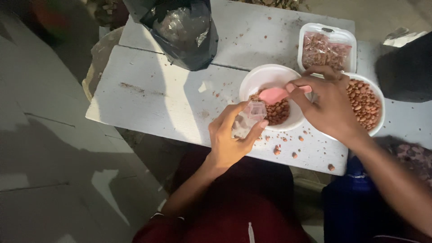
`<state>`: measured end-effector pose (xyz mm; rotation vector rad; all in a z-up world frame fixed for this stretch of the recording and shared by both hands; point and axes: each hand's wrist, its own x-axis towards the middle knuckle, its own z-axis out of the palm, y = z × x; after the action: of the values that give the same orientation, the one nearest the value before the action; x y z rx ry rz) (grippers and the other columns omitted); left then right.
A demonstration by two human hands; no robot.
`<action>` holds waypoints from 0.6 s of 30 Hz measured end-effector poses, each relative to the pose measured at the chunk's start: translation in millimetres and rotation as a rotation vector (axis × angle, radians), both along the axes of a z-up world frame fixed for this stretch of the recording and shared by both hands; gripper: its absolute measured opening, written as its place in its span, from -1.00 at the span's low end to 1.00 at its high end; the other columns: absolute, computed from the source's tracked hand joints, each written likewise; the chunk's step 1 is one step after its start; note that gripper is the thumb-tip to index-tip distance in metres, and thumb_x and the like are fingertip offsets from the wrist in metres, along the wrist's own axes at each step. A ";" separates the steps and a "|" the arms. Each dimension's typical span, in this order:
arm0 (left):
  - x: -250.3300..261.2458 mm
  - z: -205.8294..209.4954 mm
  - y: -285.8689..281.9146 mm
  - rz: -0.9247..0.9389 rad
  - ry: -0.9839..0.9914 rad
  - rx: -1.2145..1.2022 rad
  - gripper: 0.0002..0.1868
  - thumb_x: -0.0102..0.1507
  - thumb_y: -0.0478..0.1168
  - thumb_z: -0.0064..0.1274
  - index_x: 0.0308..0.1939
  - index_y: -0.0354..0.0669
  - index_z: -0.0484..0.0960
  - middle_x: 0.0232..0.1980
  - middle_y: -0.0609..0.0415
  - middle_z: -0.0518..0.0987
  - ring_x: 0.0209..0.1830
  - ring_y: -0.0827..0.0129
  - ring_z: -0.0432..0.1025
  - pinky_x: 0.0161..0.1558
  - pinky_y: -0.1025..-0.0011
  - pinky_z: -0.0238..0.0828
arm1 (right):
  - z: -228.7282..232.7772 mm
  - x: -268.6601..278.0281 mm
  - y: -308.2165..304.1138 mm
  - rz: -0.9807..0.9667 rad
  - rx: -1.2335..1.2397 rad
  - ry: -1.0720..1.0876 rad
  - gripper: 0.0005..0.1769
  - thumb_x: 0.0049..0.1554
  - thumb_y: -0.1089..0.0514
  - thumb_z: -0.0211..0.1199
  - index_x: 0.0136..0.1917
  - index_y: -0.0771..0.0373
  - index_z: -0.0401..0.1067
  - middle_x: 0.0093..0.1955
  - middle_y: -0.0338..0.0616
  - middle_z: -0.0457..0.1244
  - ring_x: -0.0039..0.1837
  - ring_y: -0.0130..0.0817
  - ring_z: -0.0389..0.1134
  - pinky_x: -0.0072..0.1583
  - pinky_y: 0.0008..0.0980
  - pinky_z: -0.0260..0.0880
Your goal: Bagging seeds by scooping them from a bowl into small plastic bags using a spoon.
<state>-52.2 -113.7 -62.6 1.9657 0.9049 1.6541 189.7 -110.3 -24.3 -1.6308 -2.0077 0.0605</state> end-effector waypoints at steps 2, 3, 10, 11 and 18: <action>0.8 -1.4 -0.8 0.012 0.022 -0.035 -0.56 0.26 -0.04 0.29 0.10 -0.16 0.54 -0.15 0.10 0.61 -0.41 0.42 0.41 -0.31 0.46 0.38 | 6.2 -2.1 0.7 0.015 -0.132 0.060 -0.71 0.33 -0.11 0.17 0.02 -0.03 0.66 0.10 -0.28 0.43 0.39 -0.16 0.25 0.38 0.06 -0.14; 0.0 -2.1 -0.4 0.012 0.022 -0.034 -0.56 0.26 -0.04 0.29 0.10 -0.16 0.54 -0.15 0.10 0.61 -0.41 0.42 0.41 -0.31 0.46 0.38 | 15.0 -7.7 0.5 0.016 -0.131 0.060 -0.71 0.33 -0.11 0.17 0.02 -0.03 0.66 0.10 -0.28 0.43 0.39 -0.16 0.25 0.38 0.06 -0.14; -1.9 -0.6 0.5 -0.065 -0.011 -0.132 -0.53 0.24 -0.03 0.29 0.12 -0.17 0.52 -0.03 0.01 0.66 -0.18 0.29 0.59 -0.14 0.41 0.52 | 47.7 -19.6 -4.8 -0.151 -0.322 0.288 -0.74 0.35 0.09 0.17 -0.06 0.18 0.63 0.21 -0.12 0.43 -0.19 -0.36 0.32 -0.24 -0.38 0.19; -2.0 -1.0 0.2 -0.075 -0.017 -0.167 -0.51 0.23 -0.03 0.29 0.13 -0.16 0.52 -0.01 0.02 0.66 -0.15 0.29 0.59 -0.08 0.40 0.54 | 53.1 -21.9 -7.0 -0.223 -0.353 0.346 -0.71 0.37 0.09 0.14 -0.09 0.20 0.61 0.28 -0.10 0.41 -0.25 -0.39 0.28 -0.31 -0.43 0.12; -5.1 1.5 0.0 -0.139 -0.022 -0.188 -0.53 0.23 -0.05 0.28 0.12 -0.19 0.54 0.03 -0.01 0.67 -0.05 0.27 0.61 0.04 0.40 0.53 | 29.3 -1.0 -7.0 -0.093 -0.022 0.474 -0.84 0.45 0.30 0.21 0.04 0.34 0.58 0.05 -0.04 0.40 0.12 -0.32 0.41 0.22 -0.38 0.33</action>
<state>-57.3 -113.7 -61.2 1.8366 0.8614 1.4558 188.7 -117.2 5.0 -1.5443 -1.5737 0.3975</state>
